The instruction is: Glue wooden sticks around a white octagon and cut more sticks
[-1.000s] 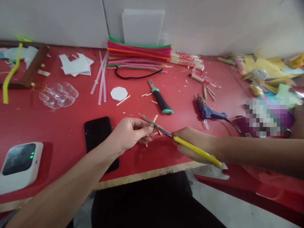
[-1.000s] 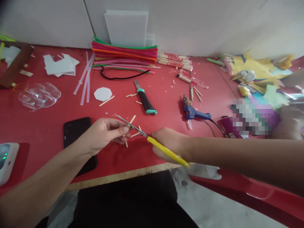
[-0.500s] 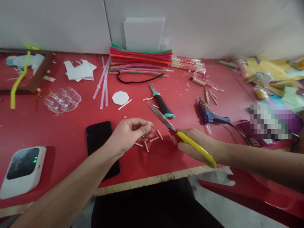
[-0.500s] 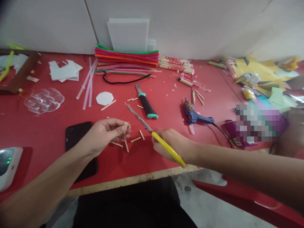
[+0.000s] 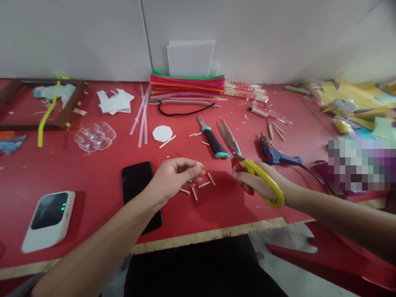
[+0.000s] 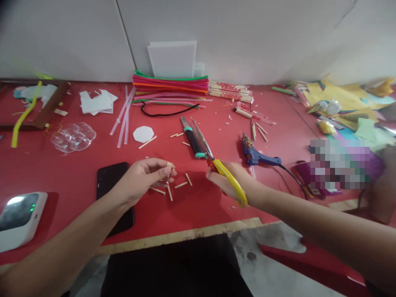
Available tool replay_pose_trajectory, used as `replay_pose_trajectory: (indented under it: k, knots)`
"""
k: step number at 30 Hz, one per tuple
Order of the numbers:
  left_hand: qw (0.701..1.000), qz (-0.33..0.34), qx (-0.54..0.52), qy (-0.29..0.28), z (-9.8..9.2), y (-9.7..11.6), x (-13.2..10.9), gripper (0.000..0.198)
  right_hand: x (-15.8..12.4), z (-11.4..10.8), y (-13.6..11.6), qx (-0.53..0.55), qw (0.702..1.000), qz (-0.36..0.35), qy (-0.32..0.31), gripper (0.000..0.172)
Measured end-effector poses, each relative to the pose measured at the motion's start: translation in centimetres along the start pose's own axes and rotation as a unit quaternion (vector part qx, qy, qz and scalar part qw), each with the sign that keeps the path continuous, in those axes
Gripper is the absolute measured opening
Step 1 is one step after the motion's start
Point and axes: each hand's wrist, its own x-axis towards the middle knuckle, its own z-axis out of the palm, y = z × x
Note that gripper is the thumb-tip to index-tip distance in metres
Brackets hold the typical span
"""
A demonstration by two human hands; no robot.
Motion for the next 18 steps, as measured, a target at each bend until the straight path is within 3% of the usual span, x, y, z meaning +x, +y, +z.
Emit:
replay_pose_trajectory:
  k: [4, 8, 12, 18]
  knots:
    - [1.0, 0.015, -0.026, -0.001, 0.3, 0.2, -0.1, 0.006, 1.1, 0.2, -0.6, 0.029, 0.998, -0.046, 0.031, 0.032]
    - [0.998, 0.02, -0.066, 0.012, 0.5, 0.3, 0.2, 0.003, 2.9, 0.7, -1.9, 0.1, 0.976, -0.119, 0.153, 0.032]
    - [0.993, 0.02, -0.108, 0.03, 0.5, 0.6, 0.6, 0.003, 4.5, 1.3, -2.4, 0.182, 0.936, -0.14, 0.267, 0.022]
    - [0.986, 0.026, -0.161, 0.032, 0.6, 0.0, 1.2, 0.003, 6.0, 1.3, -0.8, 0.233, 0.921, -0.139, 0.278, 0.022]
